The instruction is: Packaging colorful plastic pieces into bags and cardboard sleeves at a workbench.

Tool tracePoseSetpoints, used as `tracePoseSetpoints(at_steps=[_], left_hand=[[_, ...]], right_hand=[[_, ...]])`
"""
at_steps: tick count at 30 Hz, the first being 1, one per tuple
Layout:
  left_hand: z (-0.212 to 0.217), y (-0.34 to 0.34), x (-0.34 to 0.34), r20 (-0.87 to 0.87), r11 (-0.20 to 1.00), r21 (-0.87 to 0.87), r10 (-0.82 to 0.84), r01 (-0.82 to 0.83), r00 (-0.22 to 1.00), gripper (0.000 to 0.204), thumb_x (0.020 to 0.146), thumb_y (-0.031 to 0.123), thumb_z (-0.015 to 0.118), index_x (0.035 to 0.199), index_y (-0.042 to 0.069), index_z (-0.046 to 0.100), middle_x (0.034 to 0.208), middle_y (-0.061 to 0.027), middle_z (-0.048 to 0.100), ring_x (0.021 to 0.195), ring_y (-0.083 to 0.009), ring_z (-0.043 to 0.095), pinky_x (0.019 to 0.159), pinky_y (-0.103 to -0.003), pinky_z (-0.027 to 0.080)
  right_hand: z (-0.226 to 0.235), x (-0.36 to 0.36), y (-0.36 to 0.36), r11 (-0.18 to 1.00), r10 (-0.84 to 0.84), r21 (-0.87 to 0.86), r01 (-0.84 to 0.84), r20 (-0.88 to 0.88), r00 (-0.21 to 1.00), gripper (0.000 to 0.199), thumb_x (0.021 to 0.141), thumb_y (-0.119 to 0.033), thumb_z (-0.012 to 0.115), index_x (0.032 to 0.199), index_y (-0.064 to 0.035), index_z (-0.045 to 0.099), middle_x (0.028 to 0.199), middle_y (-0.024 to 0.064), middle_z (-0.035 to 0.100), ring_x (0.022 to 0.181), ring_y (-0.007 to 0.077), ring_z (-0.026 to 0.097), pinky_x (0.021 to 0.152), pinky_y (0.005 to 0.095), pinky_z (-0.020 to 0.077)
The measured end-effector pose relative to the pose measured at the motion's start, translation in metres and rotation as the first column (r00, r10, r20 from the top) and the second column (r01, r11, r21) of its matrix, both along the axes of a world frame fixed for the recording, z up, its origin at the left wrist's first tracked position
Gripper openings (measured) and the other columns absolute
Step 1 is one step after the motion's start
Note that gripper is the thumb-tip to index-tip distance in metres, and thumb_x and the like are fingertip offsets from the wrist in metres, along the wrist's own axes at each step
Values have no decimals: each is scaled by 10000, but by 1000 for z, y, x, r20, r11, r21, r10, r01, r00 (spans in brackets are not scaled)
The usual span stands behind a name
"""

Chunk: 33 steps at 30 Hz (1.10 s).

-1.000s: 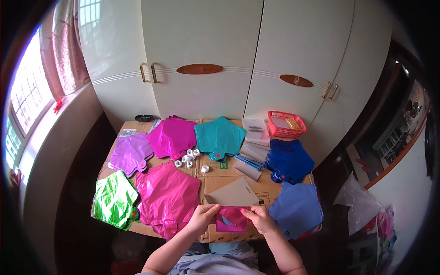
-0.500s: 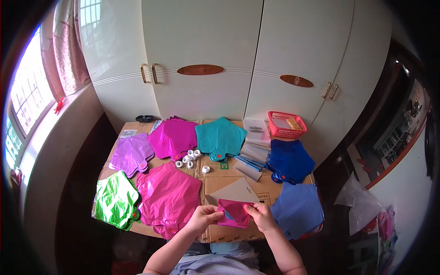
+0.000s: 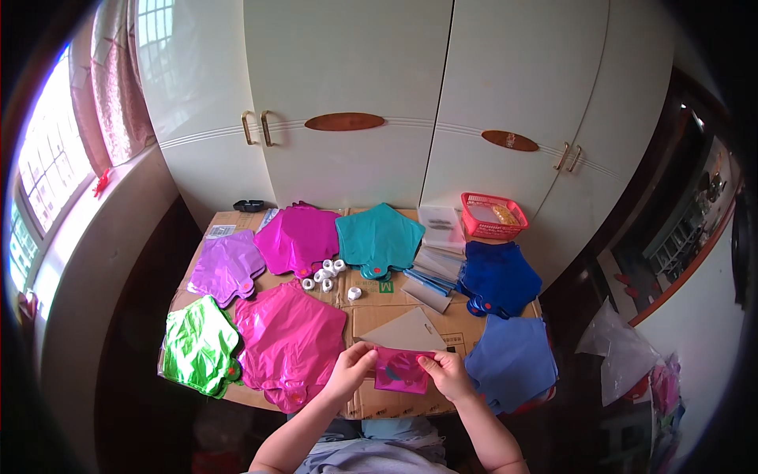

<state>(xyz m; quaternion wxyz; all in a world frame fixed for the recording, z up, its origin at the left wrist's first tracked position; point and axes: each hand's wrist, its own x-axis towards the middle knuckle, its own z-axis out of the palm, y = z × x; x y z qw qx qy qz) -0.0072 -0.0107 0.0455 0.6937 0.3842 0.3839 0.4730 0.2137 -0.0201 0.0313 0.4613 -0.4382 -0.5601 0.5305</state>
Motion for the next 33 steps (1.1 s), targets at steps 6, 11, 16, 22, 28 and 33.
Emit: tracePoseSetpoints(at_steps=[6,11,16,22,28,33], left_hand=[[-5,5,2,-38,997,72,-3,6,999,123,907,77,630,956,-32,658,853,-34,666,763,-91,612,706,-243,512],[-17,6,2,-61,992,123,-4,11,998,169,917,102,626,1019,-26,665,885,-24,670,798,-73,610,725,-234,510],[-20,9,1,-2,998,66,20,-20,1000,204,933,101,598,1076,-35,652,956,-40,678,847,-94,625,779,-247,520],[-13,5,-22,-578,881,474,325,-17,748,216,887,96,602,1071,-12,630,909,-89,665,809,-222,632,750,-325,510],[-24,-6,-37,-775,699,632,561,335,292,177,788,115,629,957,77,664,939,-79,645,869,-274,607,785,-386,474],[-30,-10,-28,-752,646,659,553,385,359,216,789,135,621,998,88,652,1082,-59,654,999,-246,623,863,-382,457]], right_hand=[[7,0,-1,999,30,-16,-29,59,998,234,945,-130,586,1102,31,652,996,43,678,889,83,587,808,235,468],[2,1,2,999,46,-11,-46,-41,998,236,947,-158,584,1083,20,656,984,43,692,870,92,594,784,254,473],[14,5,4,990,133,-54,-131,39,990,227,930,-137,607,1084,23,654,964,36,695,833,85,599,752,237,479],[48,6,14,901,-257,434,6,523,812,246,793,-120,710,1001,4,668,844,91,668,767,198,667,674,282,517],[9,8,49,269,-586,743,-613,631,508,192,738,-125,637,912,-47,656,942,37,647,879,149,636,644,270,523],[-24,-3,50,243,-481,720,-650,671,564,147,783,-116,599,897,-34,642,1043,106,652,1001,220,630,819,320,542]])
